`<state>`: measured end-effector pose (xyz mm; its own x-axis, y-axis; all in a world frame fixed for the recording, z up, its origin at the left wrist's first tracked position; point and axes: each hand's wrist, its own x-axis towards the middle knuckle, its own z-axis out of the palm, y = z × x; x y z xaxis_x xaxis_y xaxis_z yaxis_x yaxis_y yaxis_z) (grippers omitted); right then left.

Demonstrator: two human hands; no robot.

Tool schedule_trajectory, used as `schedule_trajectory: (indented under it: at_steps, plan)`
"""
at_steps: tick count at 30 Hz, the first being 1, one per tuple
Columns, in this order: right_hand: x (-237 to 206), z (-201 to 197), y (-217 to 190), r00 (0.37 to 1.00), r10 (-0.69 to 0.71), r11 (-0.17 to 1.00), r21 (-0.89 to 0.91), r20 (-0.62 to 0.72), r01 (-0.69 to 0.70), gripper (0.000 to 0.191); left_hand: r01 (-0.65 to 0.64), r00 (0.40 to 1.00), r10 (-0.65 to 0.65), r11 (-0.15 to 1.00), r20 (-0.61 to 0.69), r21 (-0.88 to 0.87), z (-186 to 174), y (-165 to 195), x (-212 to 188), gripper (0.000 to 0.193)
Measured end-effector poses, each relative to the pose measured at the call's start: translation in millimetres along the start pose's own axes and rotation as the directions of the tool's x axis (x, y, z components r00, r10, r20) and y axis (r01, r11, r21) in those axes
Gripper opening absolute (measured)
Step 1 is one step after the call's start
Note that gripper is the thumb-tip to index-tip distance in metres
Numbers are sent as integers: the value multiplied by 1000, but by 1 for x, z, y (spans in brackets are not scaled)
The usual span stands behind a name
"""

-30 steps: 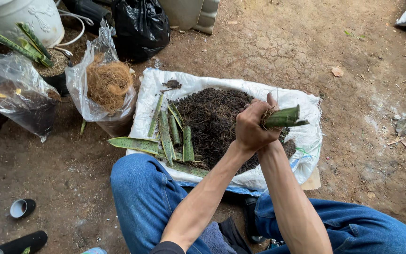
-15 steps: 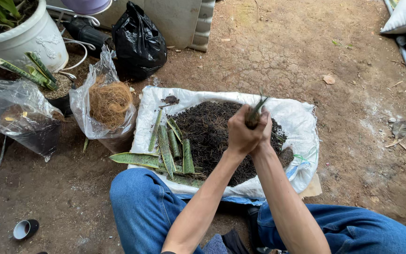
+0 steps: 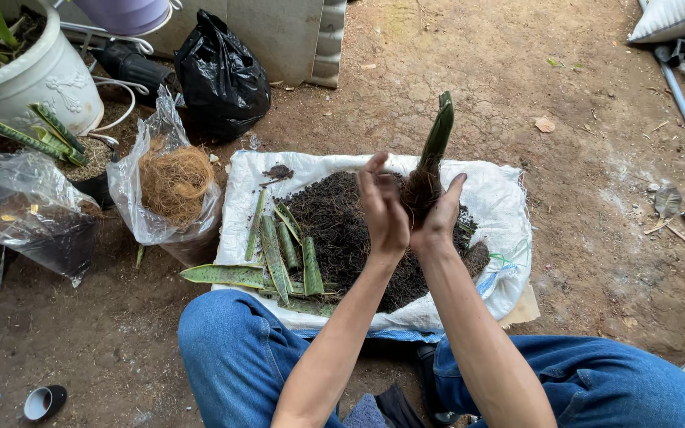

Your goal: The person sits on the ground and wraps a plant cutting with a fibrous material, then packs soil around the wrapped base. The person repeats this process with additional cuttings, handling each one individually.

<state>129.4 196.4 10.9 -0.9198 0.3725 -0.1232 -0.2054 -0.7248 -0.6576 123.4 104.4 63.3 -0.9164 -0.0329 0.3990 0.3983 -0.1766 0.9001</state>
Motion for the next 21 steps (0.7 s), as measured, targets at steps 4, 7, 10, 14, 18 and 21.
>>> schedule_trajectory:
  at_steps: [4, 7, 10, 14, 18, 21]
  plan:
    - [-20, 18, 1, 964, -17, 928, -362, -267, -83, 86, 174, 976, -173, 985, 129, 2, 7, 10, -5, 91]
    - [-34, 41, -4, 994, -41, 911, -404, 104, 79, 106, 335, 933, -317, 938, 169, -91, -2, 8, 8, 76]
    - [-43, 62, -10, 979, -153, 800, -565, 133, 202, 111, 349, 931, -302, 899, 202, -263, -11, 0, 23, 71]
    - [-49, 75, -18, 953, -170, 763, -578, 252, 289, 111, 374, 918, -292, 863, 269, -340, -18, -8, 28, 64]
    - [-52, 80, -14, 907, -237, 611, -673, 348, 418, 105, 347, 938, -319, 887, 137, -306, -22, -14, 30, 42]
    - [-50, 79, -15, 905, -278, 578, -697, 321, 424, 100, 283, 959, -271, 926, 80, -251, -22, -22, 30, 23]
